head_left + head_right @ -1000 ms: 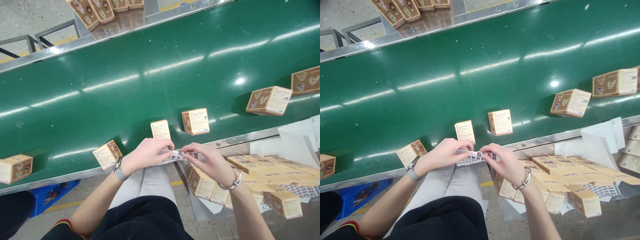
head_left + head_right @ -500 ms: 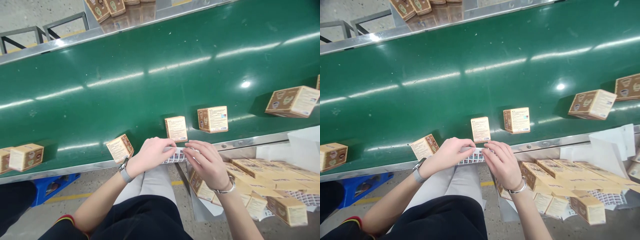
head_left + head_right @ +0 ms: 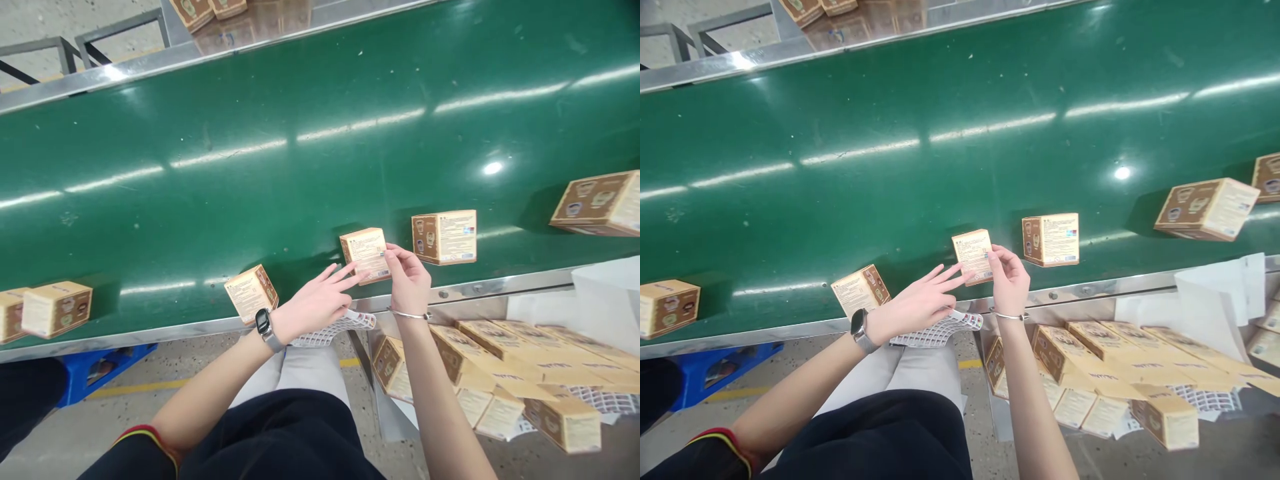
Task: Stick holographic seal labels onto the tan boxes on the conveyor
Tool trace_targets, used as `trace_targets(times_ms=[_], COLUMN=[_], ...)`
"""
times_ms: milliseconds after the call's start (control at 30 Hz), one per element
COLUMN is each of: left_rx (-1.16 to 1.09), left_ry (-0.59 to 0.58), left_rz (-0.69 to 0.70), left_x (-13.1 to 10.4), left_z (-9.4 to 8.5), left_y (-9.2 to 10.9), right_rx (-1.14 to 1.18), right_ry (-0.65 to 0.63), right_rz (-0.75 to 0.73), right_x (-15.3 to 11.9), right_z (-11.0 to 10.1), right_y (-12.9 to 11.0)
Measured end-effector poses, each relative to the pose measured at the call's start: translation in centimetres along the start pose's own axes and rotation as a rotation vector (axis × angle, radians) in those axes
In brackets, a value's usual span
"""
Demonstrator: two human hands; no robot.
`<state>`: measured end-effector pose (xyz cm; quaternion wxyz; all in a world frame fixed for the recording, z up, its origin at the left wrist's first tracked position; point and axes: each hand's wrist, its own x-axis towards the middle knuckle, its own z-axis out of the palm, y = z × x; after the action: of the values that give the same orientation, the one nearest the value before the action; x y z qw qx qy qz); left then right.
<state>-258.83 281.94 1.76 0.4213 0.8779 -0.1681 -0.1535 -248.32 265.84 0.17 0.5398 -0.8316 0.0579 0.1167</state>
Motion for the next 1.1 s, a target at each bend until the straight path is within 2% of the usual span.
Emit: trace_targets(times_ms=[400,567,700,800,867,933,967,1000,1100], left_rx=[-0.025,-0.034,-0.037,-0.076,-0.14,-0.223,-0.266,-0.306,-0.374], left_ry=[-0.029,-0.021,-0.002,0.024,0.004,-0.033,-0.04,-0.032,0.03], left_rz=[-0.002,0.007,0.029,0.04,-0.019,-0.127,-0.176,-0.214,-0.268], left_x=[2.5,3.2,3.9,3.5,2.4,0.8,-0.1,-1.1,-3.7], left_z=[-0.9,-0.5,-0.4,-1.0,-1.6,-2.3,-2.6,-2.9,-3.5], left_y=[0.7,0.6,0.9,1.9,2.7,3.3,3.6,3.7,3.8], right_rx=[-0.192,-0.338,-0.188,-0.095,-0.118,-0.212,-0.256,-0.287,-0.386], right_ry=[0.063,0.205,0.3,0.359,0.363,0.285,0.198,0.077,-0.405], right_rz=[-0.172,-0.348,-0.245,-0.106,-0.097,-0.182,-0.232,-0.261,-0.344], right_x=[1.8,1.5,3.1,4.8,4.8,3.3,2.1,0.7,-3.5], right_z=[-0.8,0.1,0.1,-1.5,-3.0,-4.3,-4.8,-5.2,-5.6], right_y=[0.3,0.2,0.8,0.4,-0.8,-2.8,-4.1,-5.3,-8.4])
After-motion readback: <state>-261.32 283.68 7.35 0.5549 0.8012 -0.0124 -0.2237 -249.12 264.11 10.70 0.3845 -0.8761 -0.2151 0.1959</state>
